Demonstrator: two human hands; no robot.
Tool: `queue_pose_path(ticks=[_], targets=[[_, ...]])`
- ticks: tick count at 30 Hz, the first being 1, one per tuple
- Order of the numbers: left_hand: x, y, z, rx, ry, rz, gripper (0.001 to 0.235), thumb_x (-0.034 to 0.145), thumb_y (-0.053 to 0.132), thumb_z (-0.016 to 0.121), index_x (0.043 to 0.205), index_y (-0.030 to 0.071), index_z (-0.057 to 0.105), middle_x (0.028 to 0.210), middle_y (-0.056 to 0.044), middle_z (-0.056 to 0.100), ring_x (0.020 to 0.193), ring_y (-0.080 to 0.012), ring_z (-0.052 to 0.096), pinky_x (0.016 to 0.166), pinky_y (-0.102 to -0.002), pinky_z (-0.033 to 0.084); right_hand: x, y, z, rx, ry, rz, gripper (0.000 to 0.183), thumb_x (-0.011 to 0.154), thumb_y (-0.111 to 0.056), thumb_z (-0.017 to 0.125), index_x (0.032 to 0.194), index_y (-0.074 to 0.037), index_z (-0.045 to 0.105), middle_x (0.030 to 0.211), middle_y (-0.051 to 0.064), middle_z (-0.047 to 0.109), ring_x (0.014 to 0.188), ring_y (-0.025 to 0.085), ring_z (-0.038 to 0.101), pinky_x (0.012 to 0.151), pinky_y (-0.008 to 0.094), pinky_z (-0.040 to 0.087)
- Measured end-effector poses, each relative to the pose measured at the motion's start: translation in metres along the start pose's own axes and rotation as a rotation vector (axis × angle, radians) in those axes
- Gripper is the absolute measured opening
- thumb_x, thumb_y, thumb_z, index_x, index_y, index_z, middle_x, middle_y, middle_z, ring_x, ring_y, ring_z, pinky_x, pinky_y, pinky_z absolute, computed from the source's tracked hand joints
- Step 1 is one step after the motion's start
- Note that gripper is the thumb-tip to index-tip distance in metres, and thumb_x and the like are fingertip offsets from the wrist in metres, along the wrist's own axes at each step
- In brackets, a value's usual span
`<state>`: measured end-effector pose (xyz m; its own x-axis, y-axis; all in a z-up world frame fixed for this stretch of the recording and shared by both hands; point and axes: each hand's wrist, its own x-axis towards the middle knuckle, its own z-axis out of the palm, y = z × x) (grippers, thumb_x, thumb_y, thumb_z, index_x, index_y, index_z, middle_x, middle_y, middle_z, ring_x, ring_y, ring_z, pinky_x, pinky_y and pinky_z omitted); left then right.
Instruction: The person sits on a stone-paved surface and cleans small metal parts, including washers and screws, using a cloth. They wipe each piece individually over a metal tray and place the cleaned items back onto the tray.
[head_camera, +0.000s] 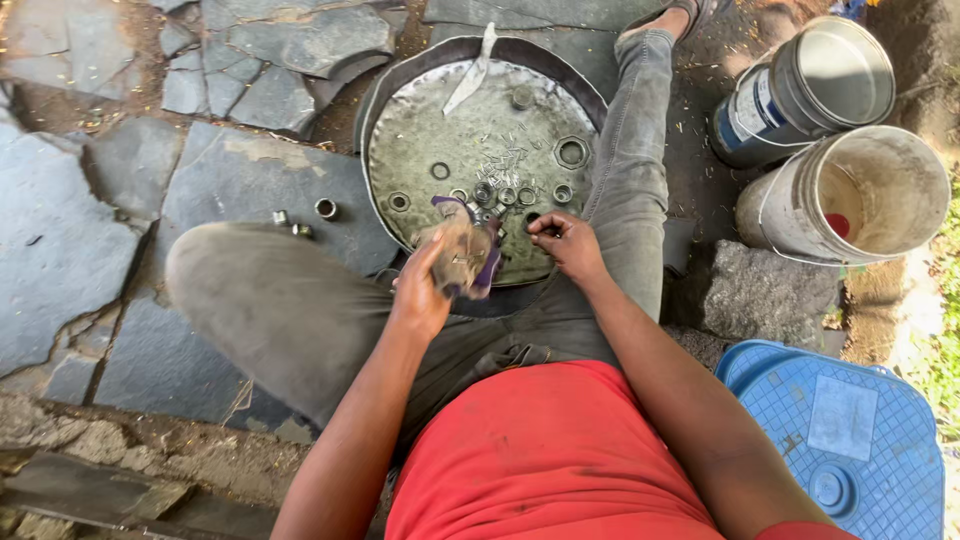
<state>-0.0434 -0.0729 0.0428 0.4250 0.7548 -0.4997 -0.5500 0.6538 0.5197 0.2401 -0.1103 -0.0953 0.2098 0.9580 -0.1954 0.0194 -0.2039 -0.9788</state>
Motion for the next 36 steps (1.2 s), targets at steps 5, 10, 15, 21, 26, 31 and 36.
queue_pose_path(ticks=[5, 10, 15, 21, 26, 31, 36], targets=[[-0.013, 0.013, 0.014, -0.047, -0.046, 0.073, 0.037, 0.096, 0.028, 0.065, 0.126, 0.007, 0.067, 0.118, -0.005, 0.072, 0.109, -0.021, 0.068, 0.099, -0.04, 0.052, -0.001, -0.02, 0.016, 0.207, -0.067, -0.042, 0.015, 0.091, 0.007, 0.071, 0.102, -0.003, 0.071, 0.099, 0.0, 0.072, 0.088, 0.008, 0.066, 0.076, 0.022, 0.052], [-0.011, 0.0, 0.014, -0.035, -0.021, 0.09, 0.034, 0.098, 0.028, 0.065, 0.121, 0.003, 0.068, 0.117, -0.008, 0.072, 0.108, -0.022, 0.069, 0.098, -0.041, 0.054, -0.021, -0.051, 0.021, 0.319, -0.123, 0.025, 0.015, 0.092, 0.005, 0.07, 0.103, -0.003, 0.07, 0.106, 0.004, 0.075, 0.089, 0.01, 0.068, 0.072, 0.025, 0.053], [0.005, 0.012, 0.026, 0.001, -0.011, 0.093, 0.031, 0.097, 0.027, 0.065, 0.119, 0.006, 0.068, 0.113, -0.008, 0.072, 0.104, -0.0228, 0.07, 0.093, -0.04, 0.055, -0.034, -0.068, 0.015, 0.341, -0.094, 0.082, 0.018, 0.094, -0.001, 0.068, 0.112, -0.004, 0.071, 0.103, 0.006, 0.076, 0.086, 0.012, 0.068, 0.072, 0.026, 0.053], [0.009, 0.015, 0.028, 0.025, 0.051, 0.106, 0.031, 0.095, 0.026, 0.067, 0.117, 0.005, 0.07, 0.11, -0.007, 0.074, 0.101, -0.022, 0.071, 0.093, -0.04, 0.056, -0.027, -0.063, 0.012, 0.182, -0.03, -0.03, 0.023, 0.095, 0.002, 0.061, 0.114, -0.002, 0.073, 0.104, 0.004, 0.075, 0.09, 0.009, 0.069, 0.077, 0.024, 0.052], [0.005, 0.013, 0.02, 0.028, 0.008, 0.124, 0.033, 0.098, 0.027, 0.067, 0.12, 0.003, 0.069, 0.112, -0.01, 0.073, 0.102, -0.0232, 0.07, 0.094, -0.04, 0.055, -0.03, -0.058, 0.009, -0.225, 0.168, -0.21, 0.036, 0.085, 0.01, 0.052, 0.11, -0.001, 0.075, 0.112, 0.002, 0.077, 0.088, 0.007, 0.064, 0.077, 0.022, 0.048], [0.006, 0.013, 0.026, 0.006, -0.072, 0.083, 0.034, 0.096, 0.027, 0.065, 0.121, 0.003, 0.069, 0.112, -0.009, 0.074, 0.104, -0.0231, 0.072, 0.096, -0.041, 0.056, -0.033, -0.083, 0.02, -0.116, 0.16, -0.144, 0.018, 0.096, 0.001, 0.065, 0.109, -0.004, 0.075, 0.106, 0.003, 0.072, 0.088, 0.009, 0.064, 0.077, 0.024, 0.05], [0.001, 0.013, 0.029, 0.045, -0.086, 0.049, 0.034, 0.097, 0.027, 0.065, 0.121, 0.003, 0.068, 0.112, -0.01, 0.074, 0.104, -0.0249, 0.071, 0.095, -0.044, 0.056, -0.064, -0.147, 0.045, -0.422, 0.146, -0.43, 0.015, 0.095, -0.004, 0.073, 0.109, -0.007, 0.075, 0.108, 0.005, 0.072, 0.095, 0.018, 0.07, 0.081, 0.03, 0.056]])
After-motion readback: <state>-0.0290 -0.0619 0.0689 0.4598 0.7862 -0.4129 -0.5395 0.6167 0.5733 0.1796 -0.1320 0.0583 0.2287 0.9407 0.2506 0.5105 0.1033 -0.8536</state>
